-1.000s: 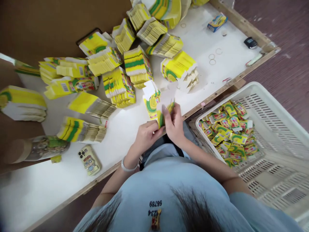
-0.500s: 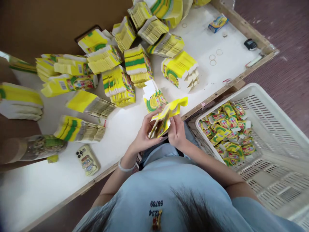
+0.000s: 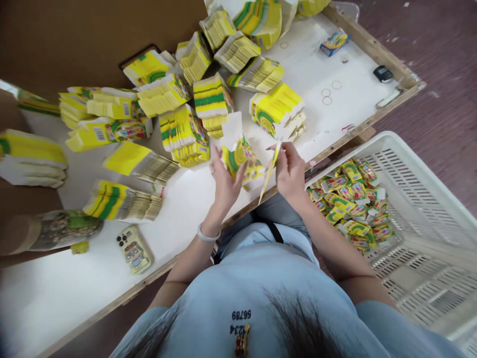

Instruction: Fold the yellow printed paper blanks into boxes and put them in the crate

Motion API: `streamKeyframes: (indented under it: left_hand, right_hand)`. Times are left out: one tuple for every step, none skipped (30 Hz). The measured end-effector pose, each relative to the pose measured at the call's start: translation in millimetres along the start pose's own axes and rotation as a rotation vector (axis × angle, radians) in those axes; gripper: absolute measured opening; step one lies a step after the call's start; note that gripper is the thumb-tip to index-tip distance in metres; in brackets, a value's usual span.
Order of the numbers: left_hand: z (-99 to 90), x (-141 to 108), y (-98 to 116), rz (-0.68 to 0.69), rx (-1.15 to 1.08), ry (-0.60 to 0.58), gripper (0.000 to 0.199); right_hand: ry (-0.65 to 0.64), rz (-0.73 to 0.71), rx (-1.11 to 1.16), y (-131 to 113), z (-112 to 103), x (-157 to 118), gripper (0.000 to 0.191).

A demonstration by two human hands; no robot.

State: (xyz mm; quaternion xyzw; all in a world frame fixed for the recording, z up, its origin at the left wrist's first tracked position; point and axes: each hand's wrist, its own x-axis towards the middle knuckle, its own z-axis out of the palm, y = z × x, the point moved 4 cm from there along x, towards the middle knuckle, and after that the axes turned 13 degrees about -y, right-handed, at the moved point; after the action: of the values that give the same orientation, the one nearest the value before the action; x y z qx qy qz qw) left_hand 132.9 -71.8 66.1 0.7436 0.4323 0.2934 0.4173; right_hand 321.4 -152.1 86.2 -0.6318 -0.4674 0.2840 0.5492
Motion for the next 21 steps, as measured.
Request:
streamKeyframes:
  left_hand:
    - [-3.5,-2.8,6.1,0.074,0.025,0.052,0.085]
    - [-4.9,-7.4,13.1,0.154,0.004,0.043,0.088]
    - [-3.7,-13.1,20.3,0.228,-0.060,-0.037,0.089]
    - [0.3,-19.9,27.5,0.286,-0.150,-0.176,0.089]
    - [5.9,-27.6,34.4,0.319,-0.246,-0.340,0.091]
    - [11.9,-35.5,40.3,0.325,-0.333,-0.494,0.093]
    - [17.1,-42.8,44.9,0.310,-0.400,-0.609,0.096]
    - [21.0,-48.7,48.0,0.287,-0.445,-0.673,0.096]
    - [23.3,-53.0,49.9,0.269,-0.472,-0.692,0.094]
    - [24.4,-56.1,50.5,0.256,-0.487,-0.682,0.091]
    - [24.6,-58.6,50.1,0.248,-0.491,-0.660,0.086]
    - [24.2,-60.6,48.8,0.243,-0.483,-0.636,0.081]
    - [23.3,-62.4,46.8,0.234,-0.466,-0.612,0.077]
    - [22.1,-64.1,44.2,0.218,-0.450,-0.587,0.073]
    - [20.6,-65.7,41.2,0.195,-0.437,-0.558,0.068]
    - [19.2,-67.3,38.3,0.166,-0.431,-0.530,0.064]
    - [18.0,-68.9,35.6,0.134,-0.435,-0.505,0.060]
    - [17.1,-70.7,33.3,0.103,-0.451,-0.481,0.057]
    - [16.6,-72.6,31.5,0.075,-0.474,-0.459,0.054]
    - [16.4,-74.7,30.0,0.048,-0.500,-0.439,0.052]
    - [16.7,-77.1,28.5,0.021,-0.524,-0.424,0.050]
  right_hand:
    - [-0.012,0.010,-0.026,-3.9,0.1,-1.9,0.043]
    - [-0.039,0.007,-0.059,-8.7,1.5,-4.2,0.041]
    - [-0.047,-0.016,-0.092,-14.5,3.0,-7.0,0.041]
    - [-0.045,-0.062,-0.125,-21.1,4.7,-10.1,0.042]
    - [-0.039,-0.128,-0.158,-28.2,6.9,-13.5,0.042]
    - [-0.030,-0.203,-0.190,-35.1,9.5,-17.0,0.043]
    - [-0.030,-0.269,-0.210,-40.8,12.6,-20.5,0.043]
    - [-0.047,-0.309,-0.210,-44.7,16.2,-23.6,0.042]
    - [-0.075,-0.314,-0.190,-46.2,19.8,-26.0,0.041]
    - [-0.107,-0.287,-0.154,-45.6,23.1,-27.9,0.040]
    - [-0.139,-0.232,-0.106,-43.3,25.7,-29.5,0.038]
    - [-0.166,-0.164,-0.057,-40.1,27.8,-31.1,0.037]
    - [-0.181,-0.101,-0.018,-37.0,29.0,-32.8,0.036]
    - [-0.179,-0.050,0.006,-34.6,29.2,-34.7,0.036]
    - [-0.168,-0.012,0.016,-33.3,28.8,-36.7,0.037]
    - [-0.158,0.017,0.019,-33.0,28.5,-38.5,0.038]
    - [-0.148,0.039,0.022,-33.3,28.4,-40.4,0.039]
    - [-0.145,0.060,0.034,-33.9,29.1,-42.3,0.041]
    - [-0.150,0.086,0.058,-34.0,30.6,-44.4,0.043]
    - [-0.156,0.115,0.093,-33.6,32.8,-46.9,0.044]
    - [-0.150,0.140,0.137,-32.5,35.0,-49.7,0.043]
